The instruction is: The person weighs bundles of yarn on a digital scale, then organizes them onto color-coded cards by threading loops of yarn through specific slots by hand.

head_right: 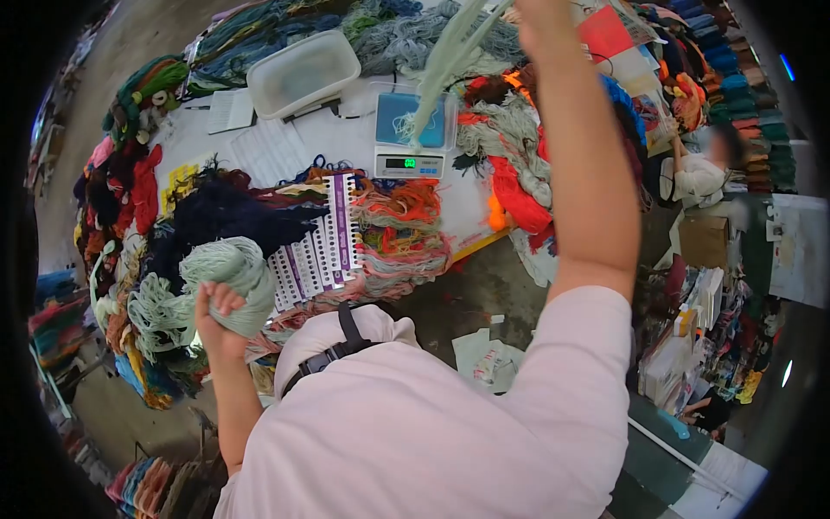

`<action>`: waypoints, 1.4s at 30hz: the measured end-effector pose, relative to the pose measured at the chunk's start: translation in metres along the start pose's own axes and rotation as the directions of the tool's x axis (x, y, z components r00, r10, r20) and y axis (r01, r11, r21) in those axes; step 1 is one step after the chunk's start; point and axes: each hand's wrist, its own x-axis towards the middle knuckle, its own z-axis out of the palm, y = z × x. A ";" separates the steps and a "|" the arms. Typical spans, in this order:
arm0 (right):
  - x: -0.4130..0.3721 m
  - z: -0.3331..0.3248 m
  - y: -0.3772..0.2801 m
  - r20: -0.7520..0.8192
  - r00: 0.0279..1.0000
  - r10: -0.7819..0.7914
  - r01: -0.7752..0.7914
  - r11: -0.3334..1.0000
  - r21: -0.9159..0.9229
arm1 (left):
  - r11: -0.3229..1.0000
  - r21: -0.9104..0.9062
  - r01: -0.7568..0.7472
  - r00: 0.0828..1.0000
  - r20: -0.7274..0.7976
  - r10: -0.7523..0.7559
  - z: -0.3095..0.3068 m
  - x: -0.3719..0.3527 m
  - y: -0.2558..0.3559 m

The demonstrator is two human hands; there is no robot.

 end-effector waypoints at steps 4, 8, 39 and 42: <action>-0.017 -0.078 0.234 -0.060 0.998 -0.004 -0.046 0.599 -0.800 | 0.997 -0.002 0.083 0.992 -0.093 -0.083 0.006 -0.007 -0.023; -0.127 -0.128 0.393 -0.394 0.525 0.754 -0.739 0.634 0.229 | 0.996 0.048 0.070 0.989 -0.137 -0.063 0.013 -0.008 -0.024; -0.206 -0.131 0.408 -0.497 0.336 0.800 -0.739 0.551 0.387 | 0.950 0.268 0.161 0.976 -0.184 -0.114 0.021 0.011 -0.030; -0.204 -0.130 0.413 -0.512 0.329 0.793 -0.740 0.554 0.382 | 0.951 0.270 0.154 0.978 -0.179 -0.108 0.020 0.009 -0.029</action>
